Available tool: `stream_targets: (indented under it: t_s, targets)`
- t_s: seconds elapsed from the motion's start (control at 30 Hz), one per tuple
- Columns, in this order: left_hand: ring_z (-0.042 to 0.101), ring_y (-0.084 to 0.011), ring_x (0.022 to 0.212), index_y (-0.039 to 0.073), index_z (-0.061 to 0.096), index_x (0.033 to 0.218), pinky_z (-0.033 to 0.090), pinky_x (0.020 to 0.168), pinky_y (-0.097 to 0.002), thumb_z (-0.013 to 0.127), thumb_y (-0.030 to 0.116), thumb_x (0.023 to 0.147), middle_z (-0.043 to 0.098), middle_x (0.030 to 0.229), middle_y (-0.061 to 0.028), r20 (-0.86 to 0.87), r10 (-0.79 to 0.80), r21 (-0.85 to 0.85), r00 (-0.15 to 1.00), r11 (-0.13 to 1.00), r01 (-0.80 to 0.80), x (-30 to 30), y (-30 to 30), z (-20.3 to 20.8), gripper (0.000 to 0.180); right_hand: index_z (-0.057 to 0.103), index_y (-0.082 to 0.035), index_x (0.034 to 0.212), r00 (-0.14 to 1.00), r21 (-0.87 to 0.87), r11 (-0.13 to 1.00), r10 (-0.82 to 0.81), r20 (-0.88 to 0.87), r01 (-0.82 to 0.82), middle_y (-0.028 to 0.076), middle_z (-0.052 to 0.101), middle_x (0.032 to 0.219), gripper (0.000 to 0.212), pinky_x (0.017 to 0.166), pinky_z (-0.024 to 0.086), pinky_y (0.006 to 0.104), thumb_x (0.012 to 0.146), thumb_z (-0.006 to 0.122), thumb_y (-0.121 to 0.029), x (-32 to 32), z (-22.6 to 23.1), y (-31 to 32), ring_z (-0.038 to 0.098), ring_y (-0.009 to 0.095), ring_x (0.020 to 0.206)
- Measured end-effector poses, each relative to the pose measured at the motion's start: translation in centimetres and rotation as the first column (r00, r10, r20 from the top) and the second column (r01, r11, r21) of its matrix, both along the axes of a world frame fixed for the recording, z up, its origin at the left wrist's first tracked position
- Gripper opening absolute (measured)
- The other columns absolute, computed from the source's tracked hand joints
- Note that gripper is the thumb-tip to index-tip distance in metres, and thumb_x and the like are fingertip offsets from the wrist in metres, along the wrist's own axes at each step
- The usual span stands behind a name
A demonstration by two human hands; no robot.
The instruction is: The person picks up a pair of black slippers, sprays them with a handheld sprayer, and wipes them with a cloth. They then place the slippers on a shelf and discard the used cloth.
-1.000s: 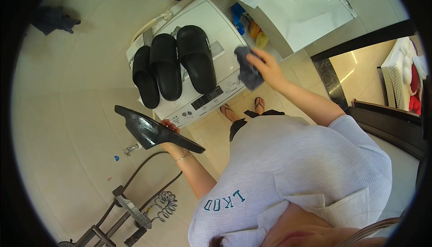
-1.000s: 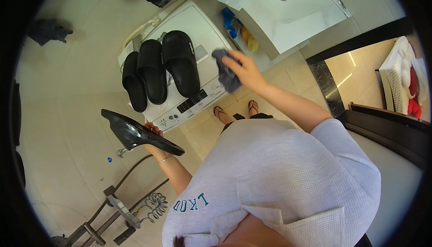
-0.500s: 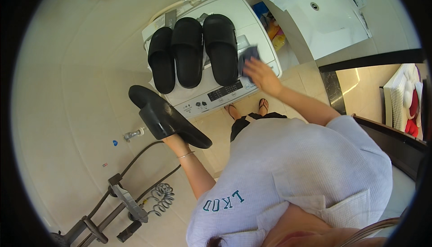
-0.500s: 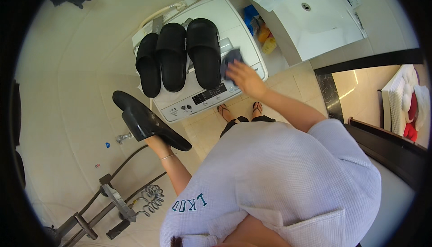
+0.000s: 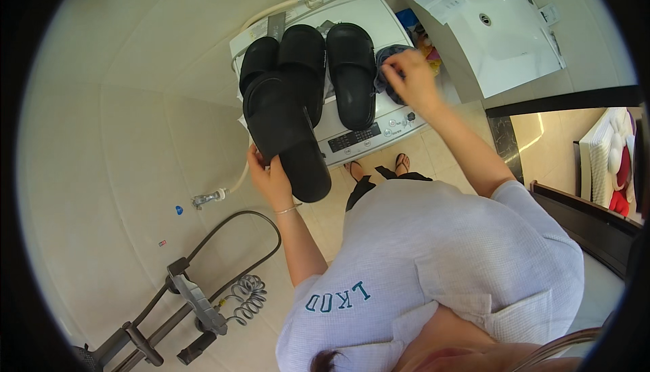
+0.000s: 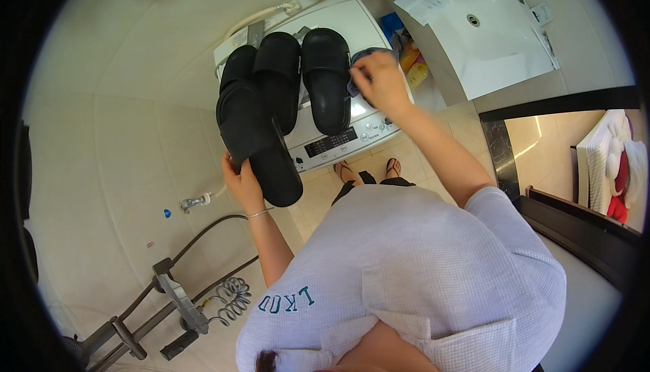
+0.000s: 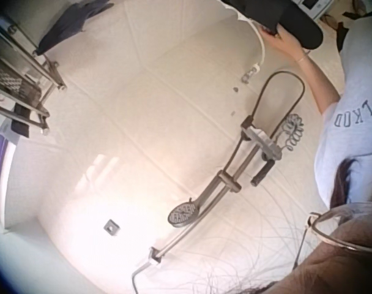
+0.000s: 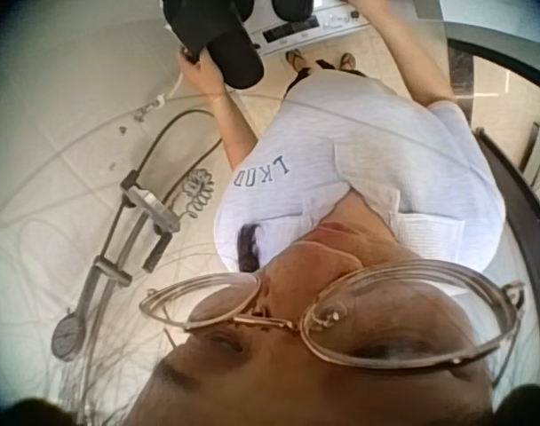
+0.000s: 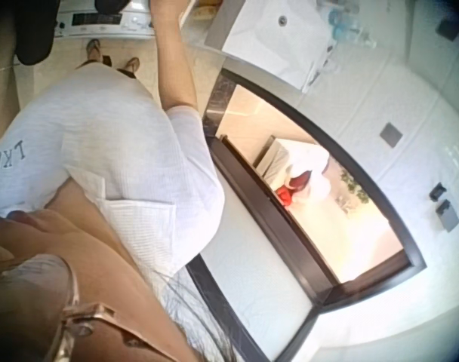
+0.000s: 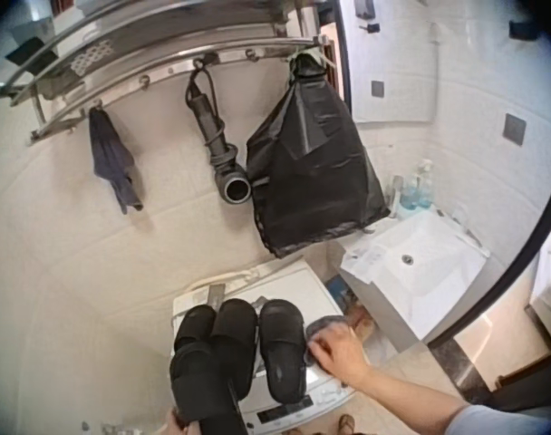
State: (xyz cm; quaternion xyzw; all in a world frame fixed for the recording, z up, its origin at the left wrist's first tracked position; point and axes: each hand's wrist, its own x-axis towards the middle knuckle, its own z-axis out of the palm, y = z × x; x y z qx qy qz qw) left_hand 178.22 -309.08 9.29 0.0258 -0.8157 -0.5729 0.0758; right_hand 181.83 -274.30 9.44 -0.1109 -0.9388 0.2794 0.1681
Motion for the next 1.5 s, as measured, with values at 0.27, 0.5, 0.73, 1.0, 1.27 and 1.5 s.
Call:
stream_targets:
  t_s: [0.27,0.5,0.73,1.0,1.27,1.5]
  targets:
    - [0.051,-0.0219,0.077,0.000,0.055,0.122,0.046,0.074,-0.0343,0.075,0.009,0.073,0.050,0.088,-0.0063,-0.410,0.027,-0.229,0.912,0.965,-0.131,-5.0,5.5,-1.3,0.054,0.068,0.004,0.094,0.975,-0.772,0.605,-0.203,0.085,0.193,0.011,0.063,0.072,0.036,0.061,0.045,0.0325,0.090,0.067,-0.032,-8.5,-4.1,-8.6,0.058,0.019,0.065]
    - [0.048,-0.0239,0.060,0.006,0.053,0.082,0.043,0.059,-0.0348,0.080,0.012,0.066,0.045,0.068,-0.0062,-0.209,-0.058,-0.401,0.976,0.916,-0.031,-1.5,5.6,-1.9,0.032,0.069,0.000,0.083,0.945,-0.951,0.302,-0.324,-0.046,0.058,0.003,0.065,0.070,0.028,0.058,0.041,0.0222,0.095,0.059,-0.023,-5.3,-2.3,-10.5,0.051,0.006,0.059]
    - [0.058,-0.0156,0.061,0.002,0.059,0.076,0.045,0.055,-0.0278,0.061,0.029,0.097,0.059,0.066,-0.0057,-0.166,0.012,-0.209,0.986,0.977,-0.047,-1.8,4.7,-1.4,0.034,0.071,0.002,0.088,0.991,-0.896,0.444,-0.104,-0.085,-0.031,0.006,0.065,0.074,0.023,0.062,0.044,0.0248,0.094,0.061,-0.019,-0.6,-1.4,-14.2,0.057,0.011,0.066]
    - [0.051,-0.0130,0.049,0.007,0.049,0.083,0.042,0.046,-0.0253,0.052,0.038,0.101,0.056,0.067,-0.0048,0.365,-0.402,0.650,0.840,0.756,0.079,-2.6,6.5,0.0,0.036,0.067,0.002,0.100,0.984,-0.745,0.665,-0.096,-0.151,-0.049,0.012,0.063,0.093,0.019,0.067,0.045,0.0288,0.090,0.066,-0.014,-0.9,-2.0,-14.2,0.060,0.019,0.078]
    - [0.060,-0.0252,0.113,-0.004,0.048,0.127,0.051,0.093,-0.0363,0.043,0.033,0.105,0.061,0.121,-0.0175,0.217,-0.423,0.725,0.880,0.673,0.145,3.8,4.3,3.9,0.044,0.066,-0.005,0.111,0.889,-0.282,0.866,0.317,-0.329,-0.413,0.013,0.059,0.120,0.028,0.094,0.045,0.0436,0.085,0.067,-0.015,3.5,1.8,-15.7,0.052,0.038,0.115]
    - [0.046,-0.0235,0.129,0.009,0.047,0.136,0.035,0.111,-0.0418,0.042,0.044,0.103,0.048,0.141,-0.0066,0.110,-0.287,0.970,0.951,0.240,-0.040,4.1,1.1,5.1,0.050,0.069,-0.023,0.118,0.759,0.023,0.803,0.573,-0.310,-0.596,0.010,0.051,0.131,0.037,0.096,0.043,0.0440,0.081,0.069,-0.028,1.0,2.9,-20.6,0.044,0.038,0.123]
